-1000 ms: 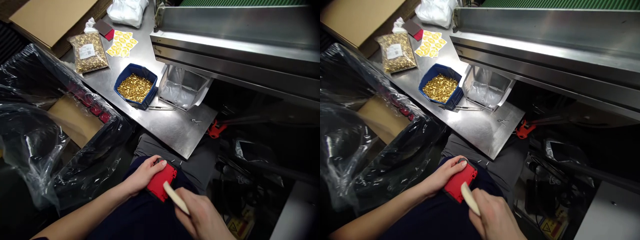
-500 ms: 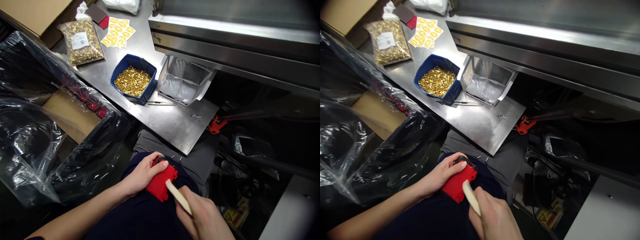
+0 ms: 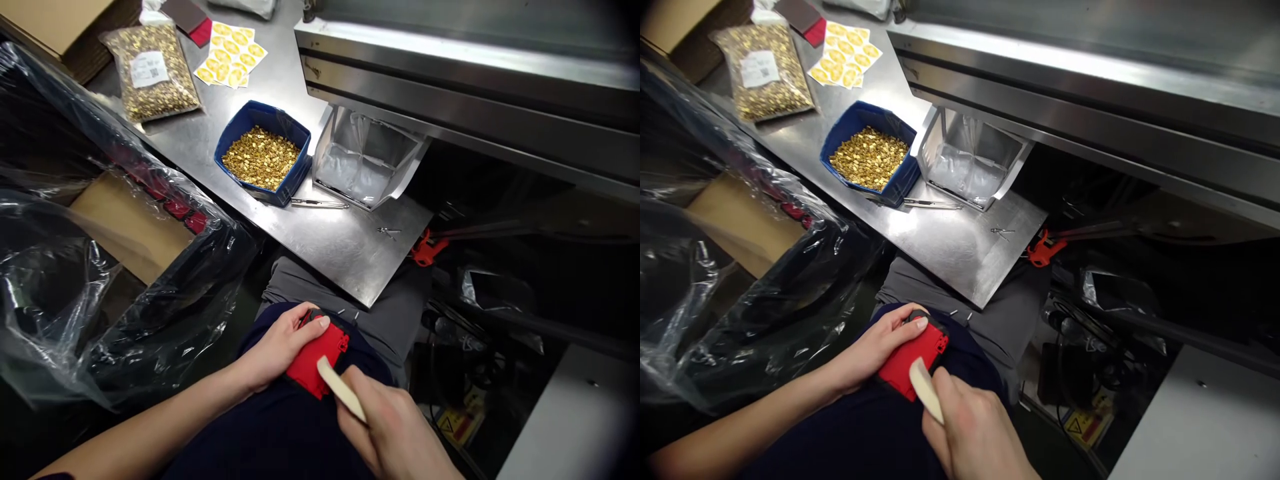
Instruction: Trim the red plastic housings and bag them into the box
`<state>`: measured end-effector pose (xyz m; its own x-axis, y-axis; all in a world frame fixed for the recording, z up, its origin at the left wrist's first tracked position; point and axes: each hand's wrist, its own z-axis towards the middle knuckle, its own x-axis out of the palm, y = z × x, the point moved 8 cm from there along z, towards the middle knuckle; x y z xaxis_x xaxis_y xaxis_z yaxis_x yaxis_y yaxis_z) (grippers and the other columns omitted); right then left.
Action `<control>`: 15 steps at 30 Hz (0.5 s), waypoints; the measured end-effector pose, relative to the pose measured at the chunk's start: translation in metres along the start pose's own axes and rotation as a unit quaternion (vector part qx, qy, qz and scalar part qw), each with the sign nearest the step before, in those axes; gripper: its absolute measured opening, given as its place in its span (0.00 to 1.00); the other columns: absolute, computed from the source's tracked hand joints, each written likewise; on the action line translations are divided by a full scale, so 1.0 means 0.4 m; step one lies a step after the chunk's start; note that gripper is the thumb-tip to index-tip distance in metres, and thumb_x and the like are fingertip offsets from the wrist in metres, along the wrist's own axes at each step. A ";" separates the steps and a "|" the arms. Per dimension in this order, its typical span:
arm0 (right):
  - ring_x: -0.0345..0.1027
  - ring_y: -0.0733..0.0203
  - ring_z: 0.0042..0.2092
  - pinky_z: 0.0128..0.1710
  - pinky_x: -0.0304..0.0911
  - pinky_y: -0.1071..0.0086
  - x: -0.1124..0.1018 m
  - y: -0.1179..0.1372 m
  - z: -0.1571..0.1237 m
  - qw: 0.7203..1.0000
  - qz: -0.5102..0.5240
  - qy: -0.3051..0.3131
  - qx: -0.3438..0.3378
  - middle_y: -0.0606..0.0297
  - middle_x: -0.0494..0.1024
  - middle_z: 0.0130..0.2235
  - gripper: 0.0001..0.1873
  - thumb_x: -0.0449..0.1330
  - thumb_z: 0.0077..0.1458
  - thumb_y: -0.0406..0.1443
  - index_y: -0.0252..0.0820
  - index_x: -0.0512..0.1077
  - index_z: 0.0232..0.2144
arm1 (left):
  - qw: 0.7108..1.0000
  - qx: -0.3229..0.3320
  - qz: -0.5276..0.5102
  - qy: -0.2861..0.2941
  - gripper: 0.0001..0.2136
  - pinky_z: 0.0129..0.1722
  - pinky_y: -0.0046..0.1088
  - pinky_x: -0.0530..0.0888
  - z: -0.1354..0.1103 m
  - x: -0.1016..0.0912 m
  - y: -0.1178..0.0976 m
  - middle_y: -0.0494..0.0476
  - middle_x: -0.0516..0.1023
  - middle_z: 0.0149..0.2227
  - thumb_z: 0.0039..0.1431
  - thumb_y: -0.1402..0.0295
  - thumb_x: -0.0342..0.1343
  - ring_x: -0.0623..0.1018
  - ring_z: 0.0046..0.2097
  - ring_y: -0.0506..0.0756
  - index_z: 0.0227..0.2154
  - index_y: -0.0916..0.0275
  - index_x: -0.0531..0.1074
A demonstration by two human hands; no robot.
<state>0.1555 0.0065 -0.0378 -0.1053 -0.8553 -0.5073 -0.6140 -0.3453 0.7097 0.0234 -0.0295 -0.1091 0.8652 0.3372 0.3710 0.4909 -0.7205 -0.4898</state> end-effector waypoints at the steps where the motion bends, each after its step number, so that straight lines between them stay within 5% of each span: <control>1: 0.63 0.66 0.24 0.26 0.55 0.74 -0.002 -0.002 0.003 1.000 0.006 -0.003 0.007 0.72 0.71 0.29 0.05 0.49 0.66 0.33 0.47 0.59 0.35 | 1.000 0.001 -0.002 -0.001 0.16 0.34 0.25 0.66 -0.001 -0.001 -0.001 0.51 0.74 0.34 0.63 0.53 0.59 0.70 0.34 0.51 0.40 0.62 0.70; 15: 0.63 0.66 0.24 0.25 0.52 0.72 0.002 -0.009 0.007 0.999 0.022 -0.001 0.048 0.73 0.71 0.28 0.06 0.50 0.66 0.34 0.48 0.59 0.34 | 1.000 0.006 -0.016 -0.008 0.16 0.31 0.24 0.64 0.001 -0.003 0.005 0.50 0.72 0.32 0.62 0.53 0.60 0.68 0.32 0.50 0.40 0.62 0.71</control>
<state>0.1556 0.0082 -0.0422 -0.1358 -0.8684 -0.4770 -0.6805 -0.2681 0.6819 0.0235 -0.0311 -0.1107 0.8503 0.3696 0.3747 0.5197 -0.7019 -0.4870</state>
